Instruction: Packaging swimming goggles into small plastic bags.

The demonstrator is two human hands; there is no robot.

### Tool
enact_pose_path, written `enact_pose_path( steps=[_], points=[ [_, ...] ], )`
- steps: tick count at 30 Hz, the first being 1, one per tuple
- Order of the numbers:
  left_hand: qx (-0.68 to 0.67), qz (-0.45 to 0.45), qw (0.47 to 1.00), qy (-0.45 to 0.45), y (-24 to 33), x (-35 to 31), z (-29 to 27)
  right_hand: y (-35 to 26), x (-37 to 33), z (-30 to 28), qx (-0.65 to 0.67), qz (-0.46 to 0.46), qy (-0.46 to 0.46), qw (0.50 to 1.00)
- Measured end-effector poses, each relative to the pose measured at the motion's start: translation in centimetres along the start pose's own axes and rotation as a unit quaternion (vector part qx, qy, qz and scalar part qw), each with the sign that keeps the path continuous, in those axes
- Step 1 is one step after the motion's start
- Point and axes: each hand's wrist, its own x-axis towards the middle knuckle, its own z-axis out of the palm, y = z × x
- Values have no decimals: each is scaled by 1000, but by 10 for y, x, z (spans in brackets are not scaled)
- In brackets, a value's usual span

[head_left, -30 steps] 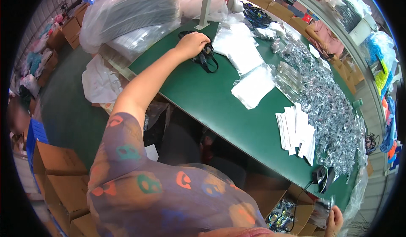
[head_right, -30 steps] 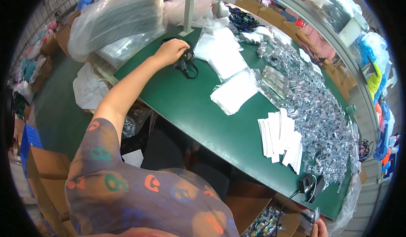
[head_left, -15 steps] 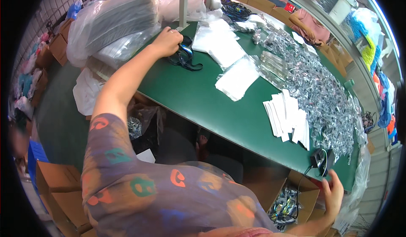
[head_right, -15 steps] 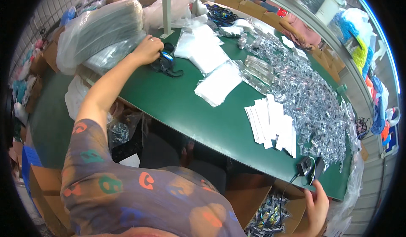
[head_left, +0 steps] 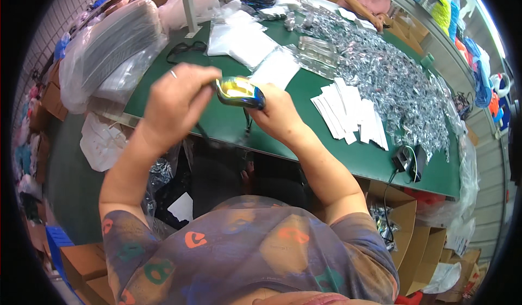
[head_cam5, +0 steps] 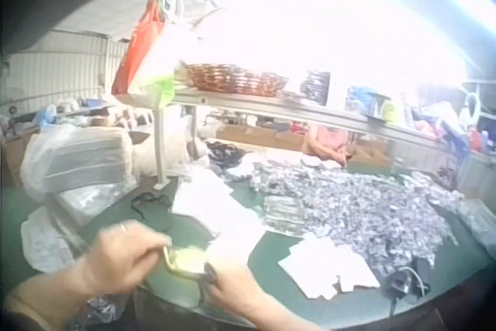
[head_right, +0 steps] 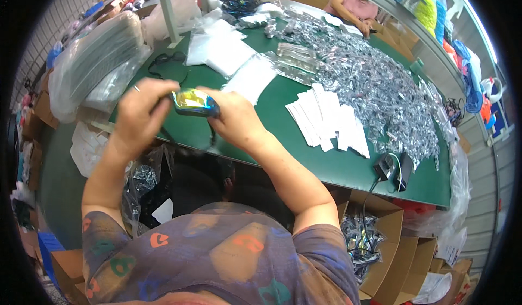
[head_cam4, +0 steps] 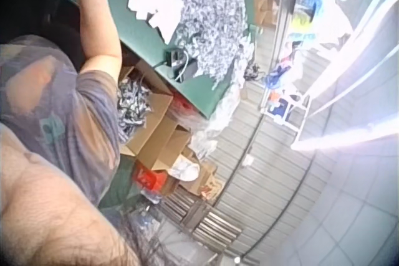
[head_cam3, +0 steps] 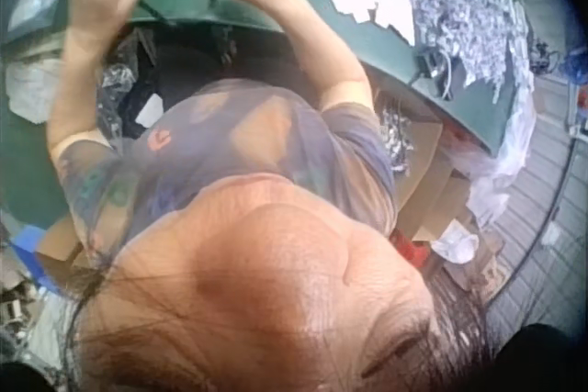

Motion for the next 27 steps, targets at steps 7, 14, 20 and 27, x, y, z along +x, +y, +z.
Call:
enact_pose_path(
  steps=[7, 14, 20, 27],
  points=[
    [-791, -497, 357, -28, 54, -137, 96, 78, -9, -39, 186, 129, -425, 876],
    [-778, -500, 379, 36, 75, -127, 91, 236, 27, -141, -435, 172, -90, 879],
    [-773, -492, 398, 56, 66, -124, 82, 271, 23, -145, -492, 148, -207, 833],
    [-747, -489, 449, 29, 70, -114, 87, 275, 22, -144, -532, 86, -226, 812]
  ],
)
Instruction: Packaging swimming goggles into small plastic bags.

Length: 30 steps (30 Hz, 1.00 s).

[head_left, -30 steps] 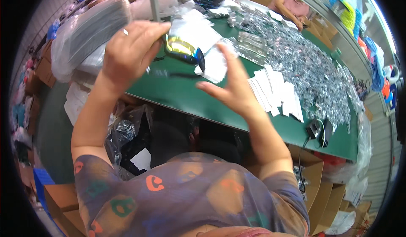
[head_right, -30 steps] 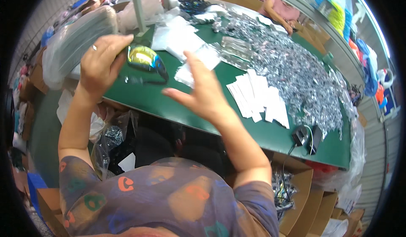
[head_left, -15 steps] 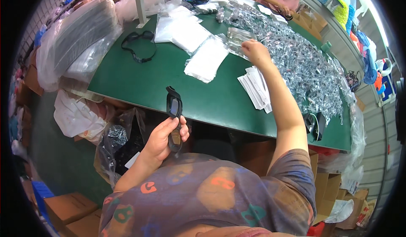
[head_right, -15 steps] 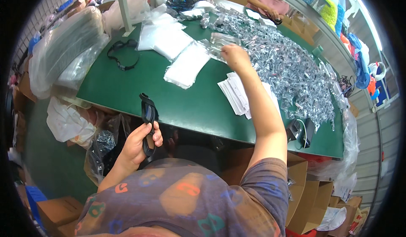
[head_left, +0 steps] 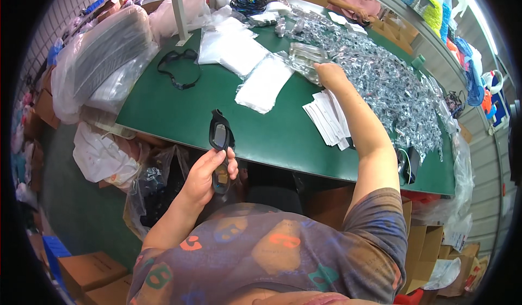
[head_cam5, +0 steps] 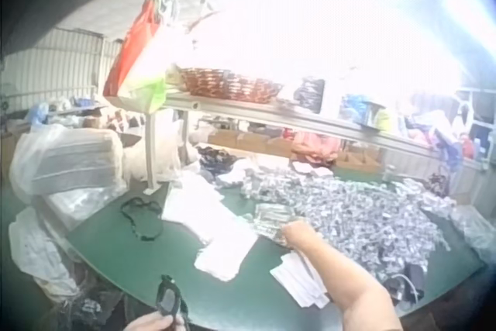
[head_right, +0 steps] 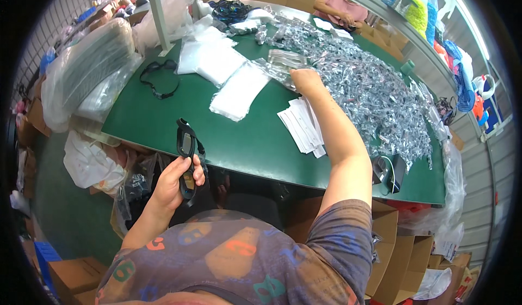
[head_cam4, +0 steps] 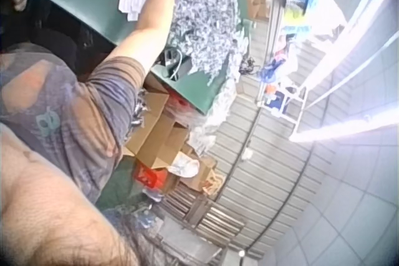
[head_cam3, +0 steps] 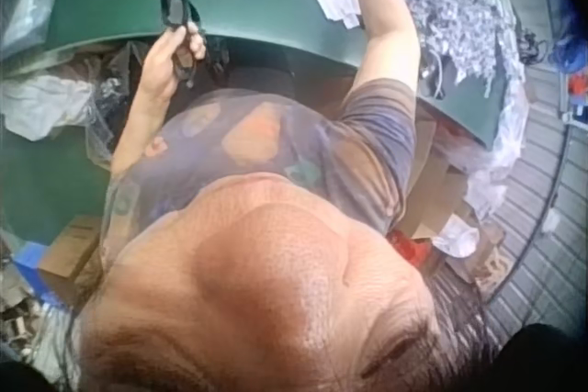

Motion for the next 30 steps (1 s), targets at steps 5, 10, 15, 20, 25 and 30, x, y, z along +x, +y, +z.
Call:
enact_pose_path(
  steps=[5, 10, 15, 20, 25, 30],
  points=[
    [102, 72, 992, -4, 9, 9, 4, -33, -21, -63, 123, 119, 56, 984],
    [207, 178, 962, 20, 12, 44, -6, -121, -81, -133, 436, 17, 193, 879],
    [146, 187, 970, 55, -5, 73, 1, -269, -146, -157, 649, 23, 107, 753],
    [96, 189, 974, 75, -22, 68, 7, -299, -133, -146, 522, 39, 257, 812],
    [231, 275, 932, 42, -37, 69, 1, -297, -143, -141, 437, 4, 266, 859],
    [306, 239, 921, 19, -10, 49, 11, -278, -154, -121, 599, 29, 245, 762]
  ],
)
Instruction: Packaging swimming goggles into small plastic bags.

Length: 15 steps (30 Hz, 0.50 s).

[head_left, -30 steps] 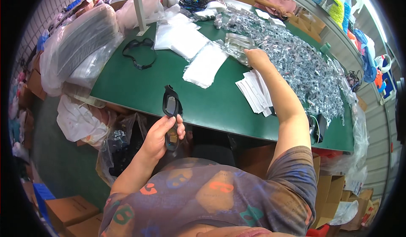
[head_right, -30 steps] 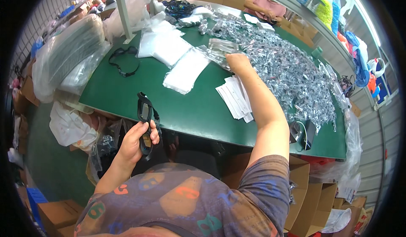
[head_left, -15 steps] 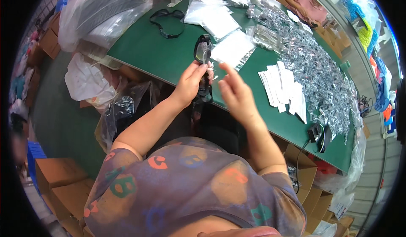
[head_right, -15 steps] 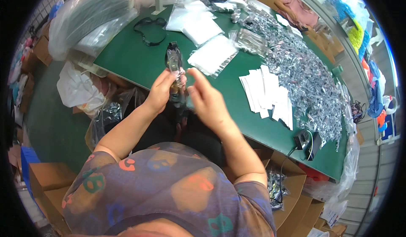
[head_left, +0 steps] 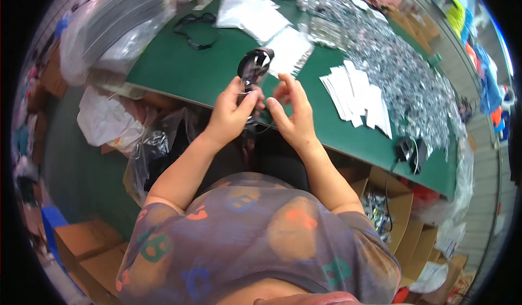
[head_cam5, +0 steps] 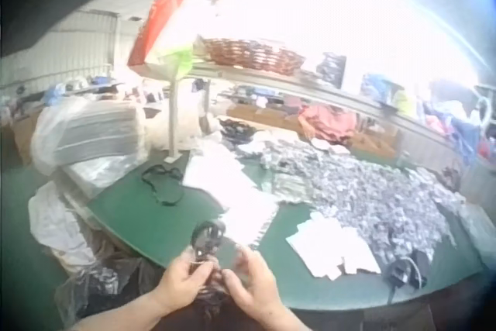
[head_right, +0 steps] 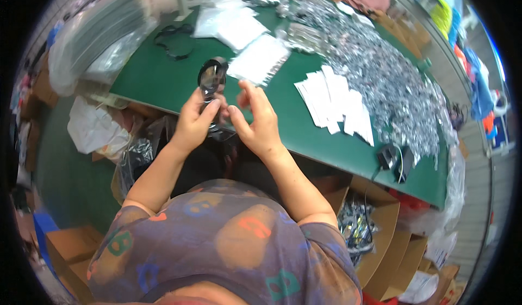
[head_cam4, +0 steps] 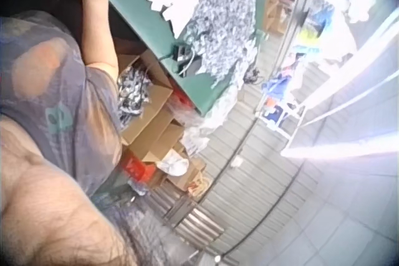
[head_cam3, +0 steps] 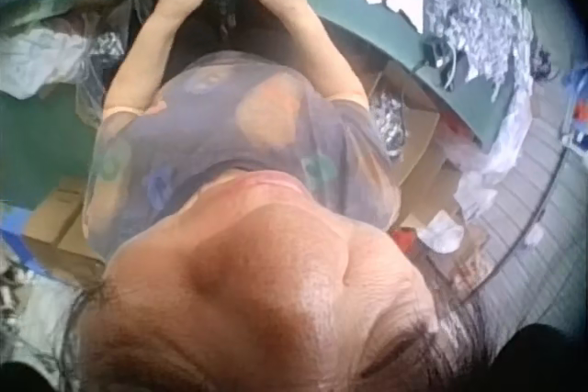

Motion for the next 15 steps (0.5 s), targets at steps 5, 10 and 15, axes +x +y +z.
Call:
enact_pose_path(
  steps=[5, 10, 15],
  points=[
    [155, -36, 985, -68, 29, -17, -7, 22, -13, 3, 182, -11, -80, 980],
    [111, -86, 983, -118, 18, -19, -5, -3, -27, -23, 240, 159, -73, 955],
    [-25, -235, 954, -187, 0, -36, 2, 3, -45, -63, 156, 241, -198, 937]
  ],
)
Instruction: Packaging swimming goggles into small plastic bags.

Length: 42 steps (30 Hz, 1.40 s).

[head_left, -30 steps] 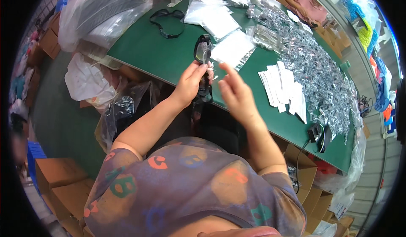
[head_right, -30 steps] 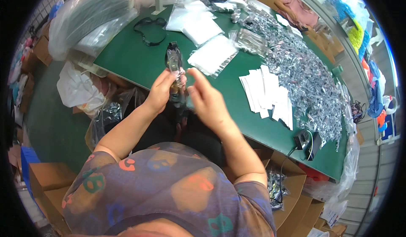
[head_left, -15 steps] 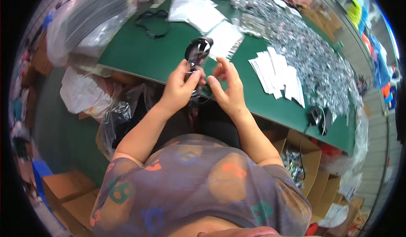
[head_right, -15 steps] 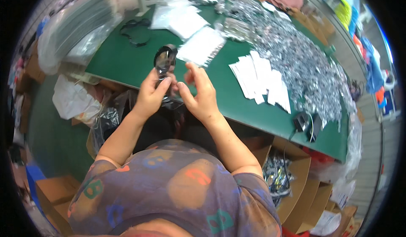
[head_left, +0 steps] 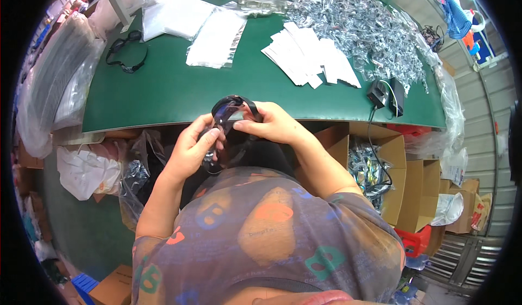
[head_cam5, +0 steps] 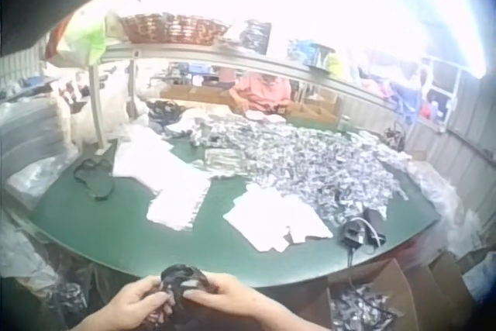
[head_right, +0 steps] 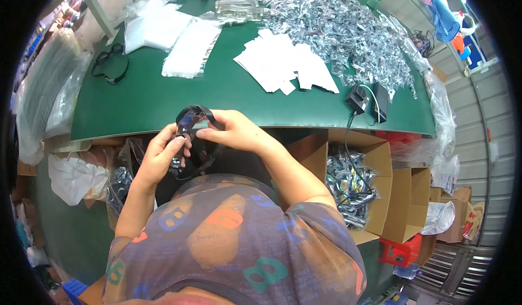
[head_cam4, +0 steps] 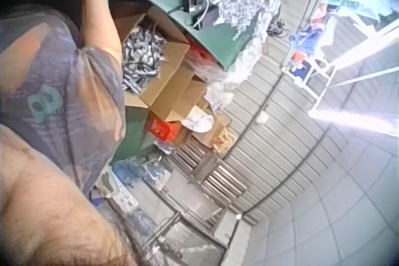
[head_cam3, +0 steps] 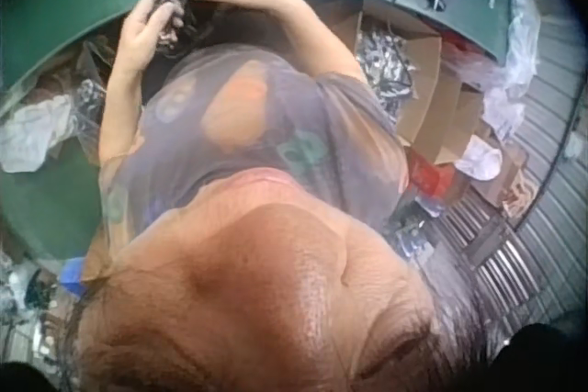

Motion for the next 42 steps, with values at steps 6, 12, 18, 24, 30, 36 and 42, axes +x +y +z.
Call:
enact_pose_path(
  steps=[6, 12, 18, 24, 30, 36, 42],
  points=[
    [-103, -150, 983, -22, -34, -18, 14, 13, -19, -85, -55, 2, 11, 998],
    [-178, -177, 967, -43, -37, -12, 22, 75, -8, -296, -447, 145, 447, 761],
    [-240, -125, 962, -18, -24, -5, 23, 99, 1, -325, -508, 291, 365, 724],
    [-247, -114, 962, 3, -26, 1, 22, 83, -27, -324, -479, 127, 482, 723],
    [-242, -100, 965, -3, -27, 17, 29, -10, -21, -175, 96, -146, 297, 939],
    [-287, -76, 954, 33, -28, 33, 43, -35, -15, 13, -424, -276, 76, 859],
    [-266, -71, 960, -54, -23, 19, 37, -29, -18, 21, -499, -200, 62, 841]
  ],
)
